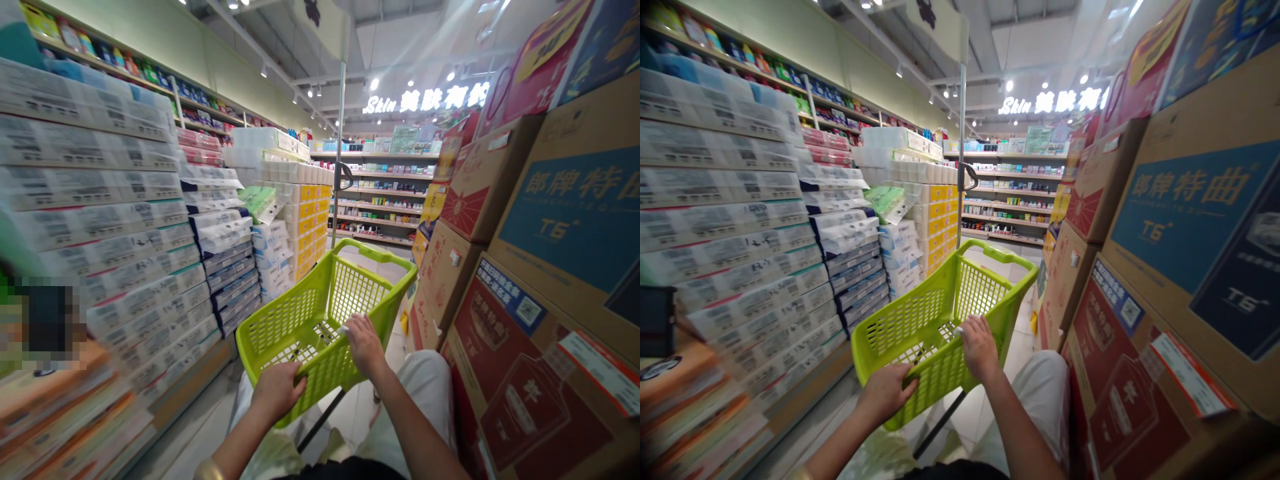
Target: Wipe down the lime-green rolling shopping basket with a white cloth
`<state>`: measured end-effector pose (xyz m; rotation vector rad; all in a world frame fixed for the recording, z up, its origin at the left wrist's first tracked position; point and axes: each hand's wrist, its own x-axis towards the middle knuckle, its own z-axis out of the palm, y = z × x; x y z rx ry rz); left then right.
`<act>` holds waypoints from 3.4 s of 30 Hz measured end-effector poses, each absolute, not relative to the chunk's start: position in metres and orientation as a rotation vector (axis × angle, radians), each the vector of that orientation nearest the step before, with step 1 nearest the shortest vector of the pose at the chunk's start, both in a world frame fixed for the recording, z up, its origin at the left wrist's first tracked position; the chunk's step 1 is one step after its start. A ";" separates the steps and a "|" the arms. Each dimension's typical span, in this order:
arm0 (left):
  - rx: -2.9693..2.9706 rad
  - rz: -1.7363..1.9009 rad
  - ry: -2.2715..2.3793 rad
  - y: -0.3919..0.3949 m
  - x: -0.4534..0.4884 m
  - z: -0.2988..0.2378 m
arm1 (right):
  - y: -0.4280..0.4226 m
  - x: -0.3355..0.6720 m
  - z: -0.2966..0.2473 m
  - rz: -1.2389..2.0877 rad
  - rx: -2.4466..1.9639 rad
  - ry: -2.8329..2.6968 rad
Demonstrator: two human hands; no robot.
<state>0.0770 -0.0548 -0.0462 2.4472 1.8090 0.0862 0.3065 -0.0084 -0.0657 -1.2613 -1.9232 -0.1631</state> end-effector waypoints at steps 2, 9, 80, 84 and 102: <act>2.453 0.068 1.802 -0.049 0.074 -0.045 | 0.002 0.319 -0.063 -0.190 -1.288 -1.919; 2.478 0.067 1.712 -0.013 0.039 -0.045 | 0.031 0.340 -0.049 -0.347 -1.375 -1.905; 2.640 1.083 1.651 0.069 0.061 -0.085 | -0.033 0.322 0.004 -0.734 -1.395 -1.600; 2.636 1.204 1.636 0.052 0.060 -0.090 | -0.060 0.301 0.005 -0.689 -1.475 -1.623; 2.566 1.246 1.307 0.019 0.095 -0.069 | -0.032 0.226 -0.009 -0.636 -1.424 -2.042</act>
